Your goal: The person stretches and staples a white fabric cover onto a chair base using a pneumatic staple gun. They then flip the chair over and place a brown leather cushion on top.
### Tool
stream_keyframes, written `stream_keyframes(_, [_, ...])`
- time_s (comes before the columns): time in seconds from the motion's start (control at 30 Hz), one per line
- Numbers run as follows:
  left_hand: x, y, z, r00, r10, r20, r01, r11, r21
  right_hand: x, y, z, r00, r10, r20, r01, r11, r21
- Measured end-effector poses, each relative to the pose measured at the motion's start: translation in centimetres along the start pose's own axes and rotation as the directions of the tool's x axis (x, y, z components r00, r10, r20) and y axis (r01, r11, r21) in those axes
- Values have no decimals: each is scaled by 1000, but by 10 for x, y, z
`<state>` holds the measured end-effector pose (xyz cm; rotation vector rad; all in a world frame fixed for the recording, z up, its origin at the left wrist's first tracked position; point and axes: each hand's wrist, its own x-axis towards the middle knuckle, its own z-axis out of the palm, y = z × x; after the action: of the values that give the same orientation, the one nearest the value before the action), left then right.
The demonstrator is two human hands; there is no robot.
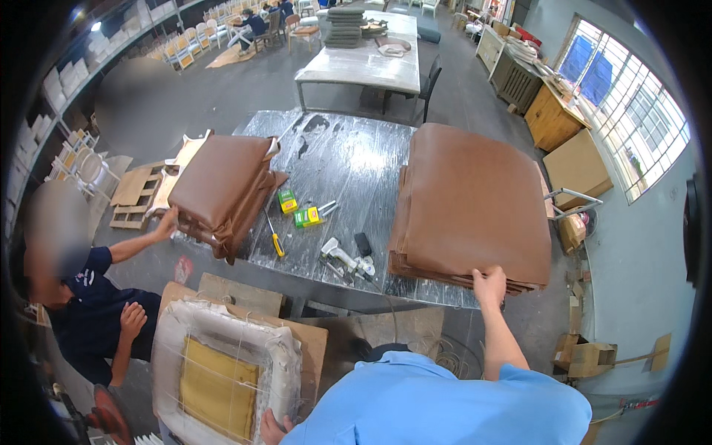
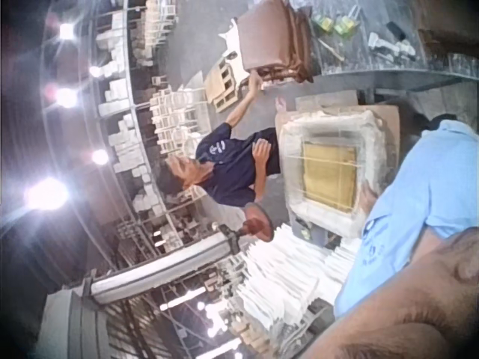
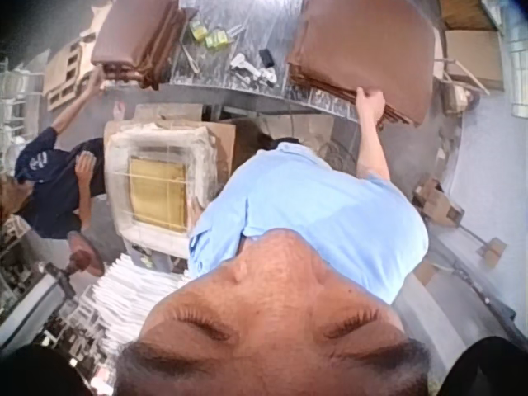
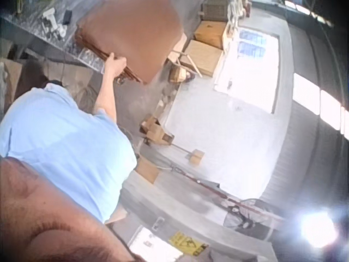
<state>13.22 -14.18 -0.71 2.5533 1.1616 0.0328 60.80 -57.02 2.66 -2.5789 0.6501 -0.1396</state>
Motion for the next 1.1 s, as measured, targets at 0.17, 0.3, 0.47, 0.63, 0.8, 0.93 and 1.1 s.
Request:
stream_keyframes(0.17, [5,3,15,981,147,-129,-151,988,-24,-4,-89,25,814,-579,-44,579,804,138])
stream_keyframes(0.3, [-8,10,16,991,68,-117,-74,996,-47,-11,-143,59,864,-484,136,501,854,-140])
stream_keyframes(0.47, [-17,28,7,988,-47,-145,37,997,-71,-10,-144,68,860,-478,180,508,837,-203])
stream_keyframes(0.63, [-18,35,-1,980,-61,-189,47,996,-78,-18,-155,70,856,-494,153,517,819,-250])
stream_keyframes(0.8, [-16,41,0,975,-66,-210,48,995,-90,-2,-162,68,875,-444,192,482,836,-261])
stream_keyframes(0.93, [-14,43,-4,971,-46,-236,27,996,-87,20,-148,68,858,-489,159,508,853,-116])
stream_keyframes(1.1, [-17,45,-14,974,-67,-216,57,997,-53,70,-120,73,915,-351,201,311,928,205])
